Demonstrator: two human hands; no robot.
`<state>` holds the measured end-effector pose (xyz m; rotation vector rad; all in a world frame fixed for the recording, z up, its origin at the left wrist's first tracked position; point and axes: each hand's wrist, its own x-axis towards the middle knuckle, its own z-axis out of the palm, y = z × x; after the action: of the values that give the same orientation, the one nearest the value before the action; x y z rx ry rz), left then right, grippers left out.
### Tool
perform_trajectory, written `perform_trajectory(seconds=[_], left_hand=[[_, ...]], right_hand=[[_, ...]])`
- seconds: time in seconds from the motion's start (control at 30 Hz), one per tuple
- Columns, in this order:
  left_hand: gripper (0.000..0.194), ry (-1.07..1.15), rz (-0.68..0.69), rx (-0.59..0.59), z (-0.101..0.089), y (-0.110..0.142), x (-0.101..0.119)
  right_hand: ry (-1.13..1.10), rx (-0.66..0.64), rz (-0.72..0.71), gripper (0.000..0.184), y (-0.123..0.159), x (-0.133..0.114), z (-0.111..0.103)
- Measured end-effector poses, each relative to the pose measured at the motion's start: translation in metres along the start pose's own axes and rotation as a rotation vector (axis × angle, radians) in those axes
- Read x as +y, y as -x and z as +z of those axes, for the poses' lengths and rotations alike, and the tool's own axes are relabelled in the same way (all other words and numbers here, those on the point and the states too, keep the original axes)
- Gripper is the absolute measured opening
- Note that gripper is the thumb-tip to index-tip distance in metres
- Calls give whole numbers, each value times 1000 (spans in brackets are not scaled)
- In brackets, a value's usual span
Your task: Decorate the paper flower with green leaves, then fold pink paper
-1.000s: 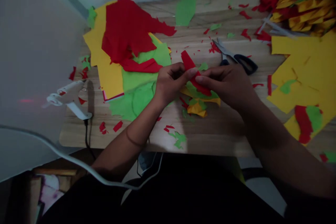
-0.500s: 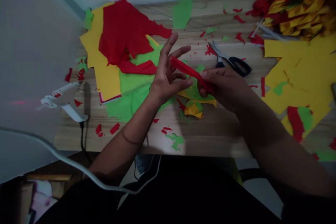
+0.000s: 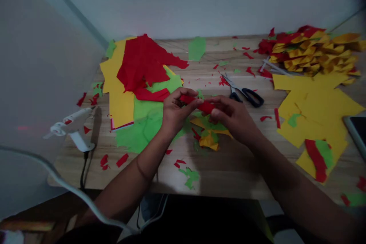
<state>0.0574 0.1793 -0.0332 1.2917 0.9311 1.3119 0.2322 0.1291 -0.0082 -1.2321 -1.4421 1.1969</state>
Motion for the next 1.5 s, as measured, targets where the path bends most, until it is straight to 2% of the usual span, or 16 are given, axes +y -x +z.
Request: perform_trajectory(seconds=[0.1,0.37,0.53,0.6,0.67,0.7,0.77,0.87,1.03,1.13,1.2,1.27,1.3,1.33,1.43,1.5], left_hand=[[36,-2,-19,-8,2,2,3],[27,7,12,45,1,1,5],[32,86,54,175,-4,-3,2],[41,143,-5,94,-4,-1,-1],[50,140,-99,-63,-1,3,-5],[50,105,-132,-121,1,5,-6],[43,9,-157,-149,4,9,-6],[44,-65,-124,-80,6,11,-1],[44,-57,-26,33,1,4,8],[39,-10,6,127,-2,1,4],[32,98,9,169,-3,1,-1],[21,267,-34,106,-3,2,-6],[21,342,-65,33,-3,2,-8],[28,390,-92,-59,-2,3,-10],[55,349,-114,-299,-3,6,-13],[54,259,-66,-389,-5,7,-12]], right_hand=[[62,62,1,31,1,1,3],[57,117,47,31,-2,-2,3],[-27,125,96,30,-4,-1,2],[-56,127,100,30,-4,0,2],[-85,122,103,29,-5,1,1],[-95,117,104,29,-5,1,1],[-102,101,106,27,-5,1,0],[-105,95,105,27,-5,1,0],[-145,110,122,28,-5,1,1],[-199,94,158,31,-5,1,1],[-255,79,188,32,-5,0,1],[-360,72,228,31,-5,0,0],[-434,65,258,30,-5,0,-1],[-518,48,295,29,-4,0,-2],[-744,-100,436,27,-2,-1,-5],[-821,-214,515,30,0,-3,-5]])
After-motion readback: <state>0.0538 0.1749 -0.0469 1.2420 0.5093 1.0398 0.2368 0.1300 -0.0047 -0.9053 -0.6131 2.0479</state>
